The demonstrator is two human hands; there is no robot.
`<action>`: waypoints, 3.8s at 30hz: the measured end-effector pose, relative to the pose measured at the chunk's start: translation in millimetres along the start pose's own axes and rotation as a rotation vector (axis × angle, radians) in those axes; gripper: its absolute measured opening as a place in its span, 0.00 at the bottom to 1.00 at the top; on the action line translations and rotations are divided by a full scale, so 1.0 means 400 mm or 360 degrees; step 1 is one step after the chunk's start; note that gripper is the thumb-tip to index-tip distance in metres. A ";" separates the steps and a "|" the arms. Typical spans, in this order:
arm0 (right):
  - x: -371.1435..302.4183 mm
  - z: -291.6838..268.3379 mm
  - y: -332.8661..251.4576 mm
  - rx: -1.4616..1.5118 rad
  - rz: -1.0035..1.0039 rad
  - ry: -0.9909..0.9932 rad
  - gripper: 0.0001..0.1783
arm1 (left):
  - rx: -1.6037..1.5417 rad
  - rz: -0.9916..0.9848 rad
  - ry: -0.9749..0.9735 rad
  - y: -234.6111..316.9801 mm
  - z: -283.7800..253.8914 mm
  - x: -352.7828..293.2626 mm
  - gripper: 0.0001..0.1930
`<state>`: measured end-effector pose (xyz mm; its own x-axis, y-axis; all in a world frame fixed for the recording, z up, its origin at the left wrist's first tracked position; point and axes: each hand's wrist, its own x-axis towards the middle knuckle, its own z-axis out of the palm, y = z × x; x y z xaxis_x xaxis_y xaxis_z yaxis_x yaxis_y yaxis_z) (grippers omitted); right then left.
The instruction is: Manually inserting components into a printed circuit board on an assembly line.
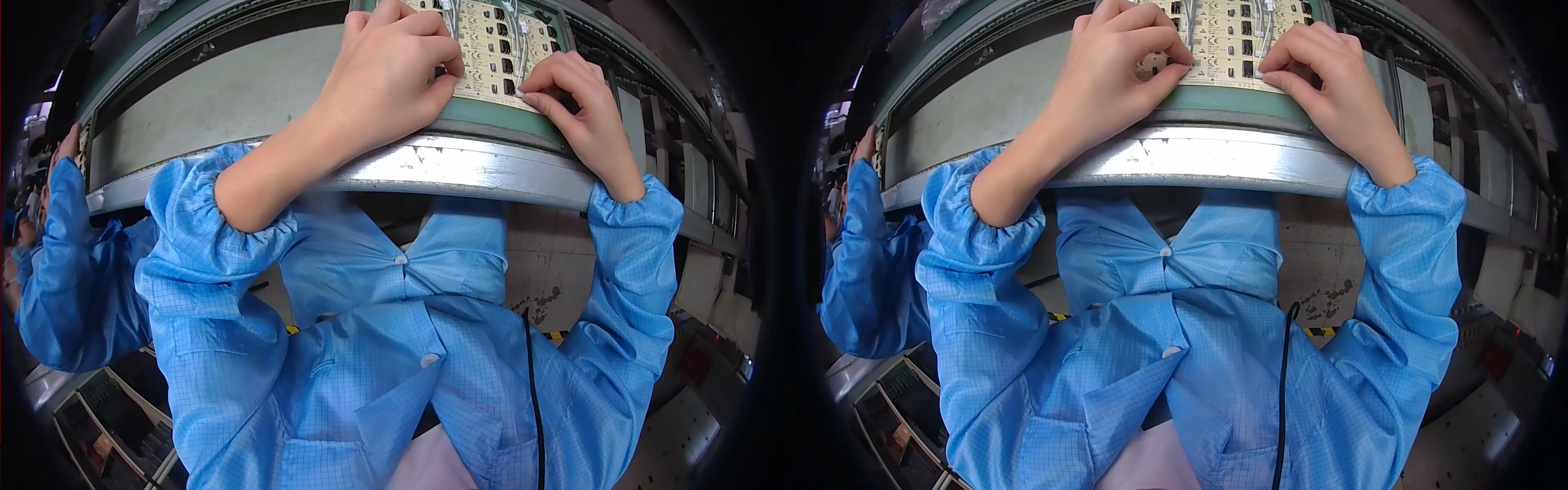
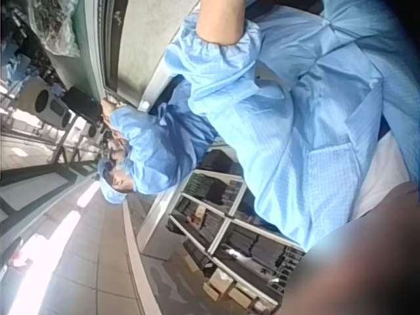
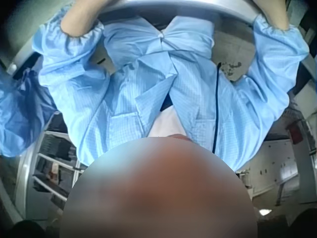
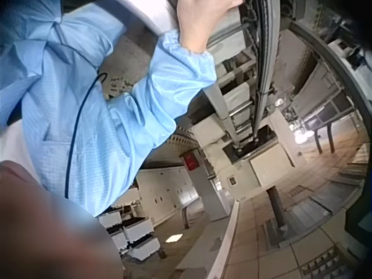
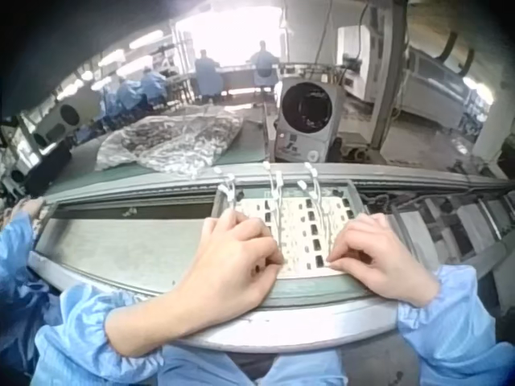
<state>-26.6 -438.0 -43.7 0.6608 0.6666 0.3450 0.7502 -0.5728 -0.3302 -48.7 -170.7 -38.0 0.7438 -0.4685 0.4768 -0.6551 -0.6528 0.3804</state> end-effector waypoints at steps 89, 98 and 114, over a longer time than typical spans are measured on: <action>0.048 -0.013 0.078 -0.0068 0.0210 0.0087 0.45 | 0.0617 0.0288 -0.0238 0.020 -0.008 0.058 0.11; 0.169 -0.003 0.275 -0.0503 -0.0064 0.0365 0.32 | 0.0603 0.0025 0.0217 -0.035 0.139 0.239 0.16; 0.093 -0.046 0.263 -0.0191 0.0222 0.0319 0.09 | 0.0533 -0.0141 0.0328 0.021 0.268 0.267 0.17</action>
<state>77.3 -482.4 -49.6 0.7401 0.4764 0.4746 0.6411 -0.7128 -0.2844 39.3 -290.1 -68.8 0.7308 -0.2950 0.6156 -0.4850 -0.8590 0.1641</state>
